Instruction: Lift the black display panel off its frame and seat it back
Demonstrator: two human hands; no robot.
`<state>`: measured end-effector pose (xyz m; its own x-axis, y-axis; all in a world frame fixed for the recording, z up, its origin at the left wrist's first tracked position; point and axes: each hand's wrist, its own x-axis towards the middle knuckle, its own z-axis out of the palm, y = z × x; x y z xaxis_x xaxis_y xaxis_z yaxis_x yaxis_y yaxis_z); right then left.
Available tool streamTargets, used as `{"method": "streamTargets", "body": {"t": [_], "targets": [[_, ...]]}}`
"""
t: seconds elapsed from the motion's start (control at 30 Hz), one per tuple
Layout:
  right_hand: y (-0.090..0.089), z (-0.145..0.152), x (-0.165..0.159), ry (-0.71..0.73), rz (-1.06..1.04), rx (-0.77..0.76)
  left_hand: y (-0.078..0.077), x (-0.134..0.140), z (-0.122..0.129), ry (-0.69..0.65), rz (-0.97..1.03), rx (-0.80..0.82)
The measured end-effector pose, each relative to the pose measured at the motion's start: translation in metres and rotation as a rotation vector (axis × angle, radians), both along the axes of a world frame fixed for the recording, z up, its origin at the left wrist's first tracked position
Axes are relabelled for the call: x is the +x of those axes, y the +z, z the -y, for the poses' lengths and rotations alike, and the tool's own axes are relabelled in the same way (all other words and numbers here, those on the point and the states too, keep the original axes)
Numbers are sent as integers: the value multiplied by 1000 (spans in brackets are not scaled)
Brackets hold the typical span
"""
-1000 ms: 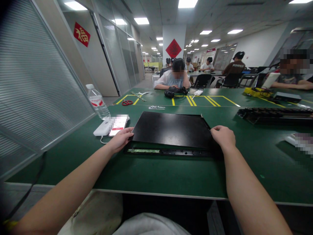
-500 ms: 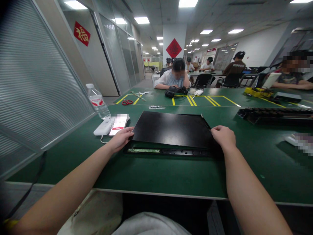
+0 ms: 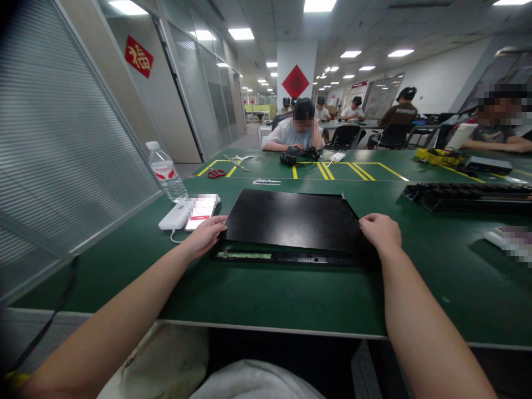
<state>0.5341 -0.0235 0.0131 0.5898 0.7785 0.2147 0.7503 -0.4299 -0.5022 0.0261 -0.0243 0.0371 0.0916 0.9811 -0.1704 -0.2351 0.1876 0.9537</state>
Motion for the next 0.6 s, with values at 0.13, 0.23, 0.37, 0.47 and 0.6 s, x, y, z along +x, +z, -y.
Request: {"method": "streamTargets", "body": {"t": [0.13,0.23,0.37,0.47,0.6], "targets": [[0,0,0,3,17,-3,1,2,1,11,-13,2],[2,1,-1,22,-7,-31,2,3,3,18,-13,7],[1,1,0,6,-29,-41,3,2,3,13,-12,9],[-3,-1,4,22,-16,21,2,1,3,8,-12,15],[-7,-2,6,46,-30,31,0,0,2,0,-5,20]]}}
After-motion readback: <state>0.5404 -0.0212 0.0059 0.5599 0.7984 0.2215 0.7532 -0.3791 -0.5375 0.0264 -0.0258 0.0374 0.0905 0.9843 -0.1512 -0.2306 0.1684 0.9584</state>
